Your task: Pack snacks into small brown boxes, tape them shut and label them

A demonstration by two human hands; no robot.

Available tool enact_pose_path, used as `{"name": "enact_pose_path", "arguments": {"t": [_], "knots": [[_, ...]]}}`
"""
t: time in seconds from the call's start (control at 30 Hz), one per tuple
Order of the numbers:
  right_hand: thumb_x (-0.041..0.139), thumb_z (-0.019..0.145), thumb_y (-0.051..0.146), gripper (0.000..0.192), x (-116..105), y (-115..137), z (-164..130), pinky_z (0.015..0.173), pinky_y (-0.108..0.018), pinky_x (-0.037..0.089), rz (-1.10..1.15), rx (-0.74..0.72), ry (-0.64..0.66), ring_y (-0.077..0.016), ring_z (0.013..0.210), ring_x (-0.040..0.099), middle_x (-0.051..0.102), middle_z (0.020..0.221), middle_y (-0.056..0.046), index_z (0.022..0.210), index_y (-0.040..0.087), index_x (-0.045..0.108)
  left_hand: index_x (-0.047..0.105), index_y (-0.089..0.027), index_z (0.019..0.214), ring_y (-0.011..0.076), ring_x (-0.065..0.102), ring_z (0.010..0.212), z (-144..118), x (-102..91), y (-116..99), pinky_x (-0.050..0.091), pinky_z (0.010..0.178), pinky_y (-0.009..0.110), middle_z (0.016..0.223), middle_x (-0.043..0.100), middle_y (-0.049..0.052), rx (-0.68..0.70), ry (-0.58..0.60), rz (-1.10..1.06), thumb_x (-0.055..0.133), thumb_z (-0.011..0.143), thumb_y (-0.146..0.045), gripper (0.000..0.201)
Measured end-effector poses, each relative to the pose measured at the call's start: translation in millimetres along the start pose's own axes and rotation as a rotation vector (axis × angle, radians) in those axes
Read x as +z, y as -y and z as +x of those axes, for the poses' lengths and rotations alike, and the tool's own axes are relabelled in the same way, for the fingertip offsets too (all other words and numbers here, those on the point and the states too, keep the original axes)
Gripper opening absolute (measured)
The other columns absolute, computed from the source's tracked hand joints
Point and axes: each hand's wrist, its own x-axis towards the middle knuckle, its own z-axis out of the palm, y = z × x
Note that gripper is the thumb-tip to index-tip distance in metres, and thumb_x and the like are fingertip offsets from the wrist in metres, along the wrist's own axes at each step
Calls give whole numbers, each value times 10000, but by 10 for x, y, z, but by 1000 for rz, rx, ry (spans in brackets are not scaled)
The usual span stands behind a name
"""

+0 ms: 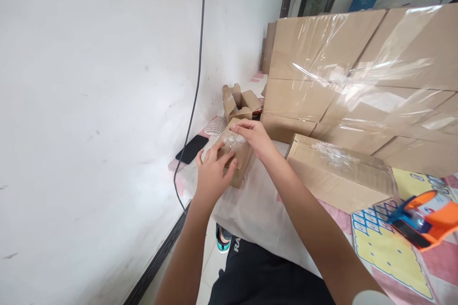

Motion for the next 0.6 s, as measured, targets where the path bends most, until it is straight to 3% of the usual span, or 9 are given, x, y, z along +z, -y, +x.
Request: {"name": "enact_pose_path", "arguments": {"t": [0.1, 0.2, 0.3, 0.4, 0.6], "knots": [[764, 726, 386, 199, 56, -11, 84, 811, -306, 477, -46, 23, 52, -158, 794, 623, 688, 758, 3, 722, 196, 705, 727, -234, 1019, 282, 615, 1256, 61, 2, 68, 381, 1106, 529, 1454, 541, 118, -69, -46, -128, 637, 932, -344, 166], [722, 748, 299, 131, 30, -40, 178, 773, -297, 469, -148, 27, 106, -152, 770, 634, 703, 752, -10, 709, 182, 679, 616, -204, 1141, 269, 669, 1147, 155, -13, 143, 478, 986, 460, 1398, 575, 144, -169, -107, -244, 723, 858, -355, 338], [701, 766, 262, 105, -73, 5, 269, 733, -296, 465, -260, 33, 195, -149, 735, 630, 705, 739, -21, 710, 177, 674, 509, -228, 1334, 240, 710, 1025, 248, -53, 169, 447, 1000, 468, 1339, 649, 113, -175, -58, -234, 742, 853, -344, 547], [709, 773, 285, 117, -200, 153, 344, 704, -294, 464, -365, 25, 339, -151, 722, 627, 710, 738, -22, 713, 185, 696, 490, -261, 1419, 237, 704, 1025, 299, -86, 153, 383, 1049, 489, 1334, 665, 100, -154, -15, -151, 732, 872, -349, 604], [769, 714, 268, 97, -252, 426, 462, 636, -305, 472, -502, 105, 666, -179, 677, 632, 710, 685, -27, 645, 209, 738, 581, -310, 1380, 278, 634, 1197, 304, -86, 105, 343, 1029, 485, 1429, 604, 96, -163, 64, -86, 678, 924, -349, 467]]}}
